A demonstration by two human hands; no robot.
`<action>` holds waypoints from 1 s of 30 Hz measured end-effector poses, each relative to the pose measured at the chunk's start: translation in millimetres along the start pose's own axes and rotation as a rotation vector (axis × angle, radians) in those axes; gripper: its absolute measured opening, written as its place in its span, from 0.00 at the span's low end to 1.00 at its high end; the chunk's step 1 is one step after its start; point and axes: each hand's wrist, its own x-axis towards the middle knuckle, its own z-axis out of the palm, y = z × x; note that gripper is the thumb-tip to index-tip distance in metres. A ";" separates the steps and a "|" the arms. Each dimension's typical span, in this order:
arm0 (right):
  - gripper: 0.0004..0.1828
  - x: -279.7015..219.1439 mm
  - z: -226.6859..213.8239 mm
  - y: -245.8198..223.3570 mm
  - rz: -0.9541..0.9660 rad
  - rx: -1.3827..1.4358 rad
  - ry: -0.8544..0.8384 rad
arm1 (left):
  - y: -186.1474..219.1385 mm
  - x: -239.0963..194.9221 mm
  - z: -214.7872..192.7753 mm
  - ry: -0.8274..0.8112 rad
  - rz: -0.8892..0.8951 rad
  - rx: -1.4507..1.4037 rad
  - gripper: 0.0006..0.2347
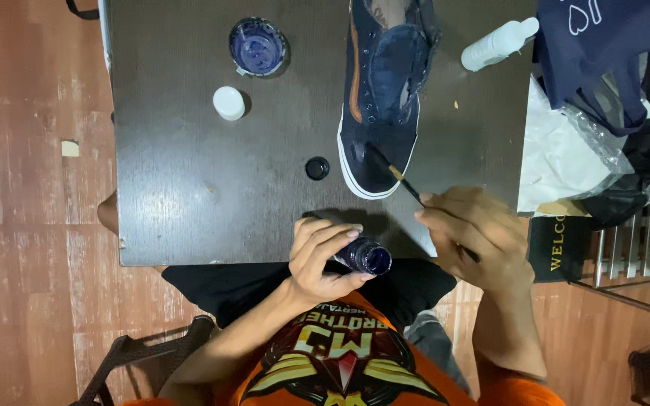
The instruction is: The person paints a dark blue sneaker with a dark liquid using a small brush. They repeatedly dip the brush into a small bottle and apply the substance to the shoe's upper, toe, and side panels. The person rotates the shoe to access different areas while seated at a table.
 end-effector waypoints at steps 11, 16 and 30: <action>0.05 -17.4 -6.6 6.7 0.201 0.105 -0.037 | -2.7 -5.1 -10.1 -0.154 0.039 0.087 0.22; 0.09 -20.0 -14.3 10.1 0.180 0.099 0.043 | -3.5 -5.9 -6.9 -0.138 0.046 0.111 0.22; 0.05 -8.5 -5.0 12.6 0.142 -0.119 0.191 | -2.7 -5.9 4.4 -0.018 0.031 0.040 0.21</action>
